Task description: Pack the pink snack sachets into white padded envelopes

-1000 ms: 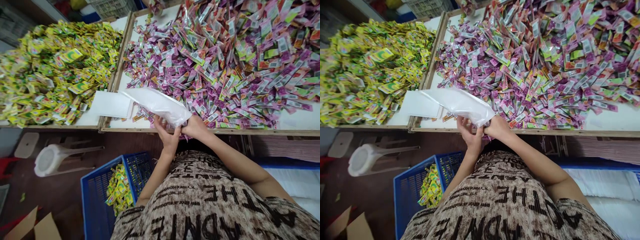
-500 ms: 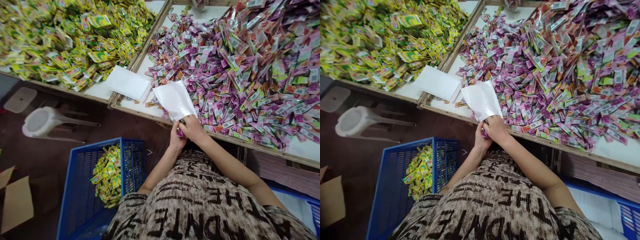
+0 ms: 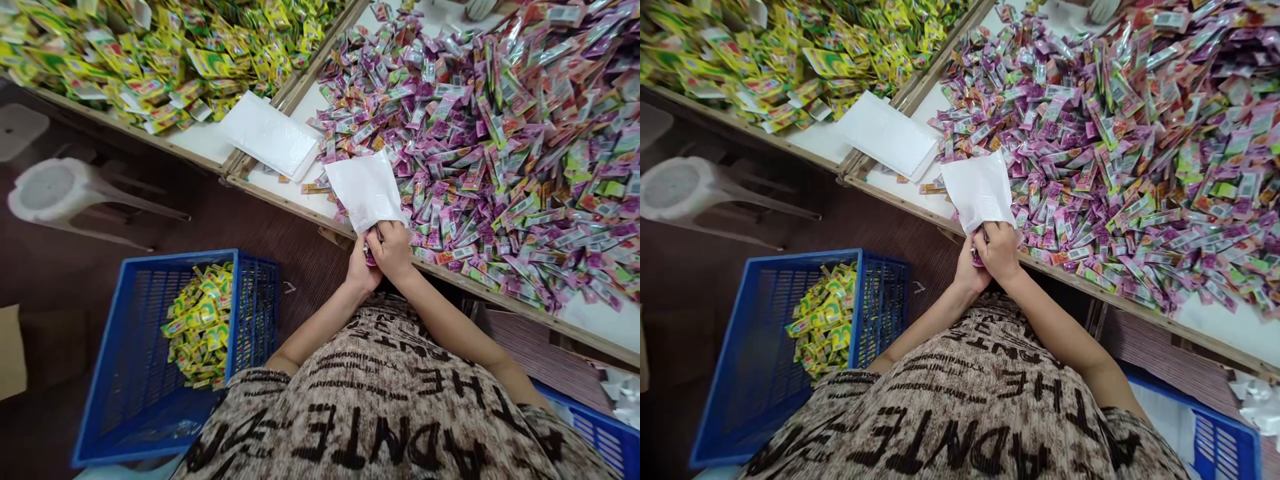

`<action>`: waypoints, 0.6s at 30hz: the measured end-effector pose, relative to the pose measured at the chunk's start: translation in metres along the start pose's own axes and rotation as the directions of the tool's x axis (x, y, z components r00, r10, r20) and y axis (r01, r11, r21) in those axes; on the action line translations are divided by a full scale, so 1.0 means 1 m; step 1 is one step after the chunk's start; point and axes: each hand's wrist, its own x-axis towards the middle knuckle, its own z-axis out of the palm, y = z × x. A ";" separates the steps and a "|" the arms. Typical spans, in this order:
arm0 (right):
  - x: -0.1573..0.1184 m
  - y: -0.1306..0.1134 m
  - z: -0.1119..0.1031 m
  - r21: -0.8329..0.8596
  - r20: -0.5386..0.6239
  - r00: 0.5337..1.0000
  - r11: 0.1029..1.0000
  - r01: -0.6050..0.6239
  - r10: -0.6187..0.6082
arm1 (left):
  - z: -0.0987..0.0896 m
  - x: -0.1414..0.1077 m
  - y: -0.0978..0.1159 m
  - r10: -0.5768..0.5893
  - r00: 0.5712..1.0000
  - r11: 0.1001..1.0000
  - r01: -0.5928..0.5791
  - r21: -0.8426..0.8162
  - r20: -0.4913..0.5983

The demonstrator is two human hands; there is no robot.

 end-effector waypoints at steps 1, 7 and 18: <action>0.003 -0.004 -0.002 0.042 0.031 1.000 0.999 -0.001 -0.001 | 0.000 0.001 0.003 0.014 1.000 1.000 -0.014 0.002 0.005; -0.007 0.000 -0.022 0.054 0.237 0.945 0.974 0.221 -0.227 | -0.001 -0.002 0.022 0.073 0.997 0.996 -0.073 0.042 0.016; 0.004 0.017 -0.025 0.207 0.330 0.909 0.959 0.193 -0.254 | 0.003 -0.007 0.028 -0.075 0.996 0.997 0.076 -0.007 0.056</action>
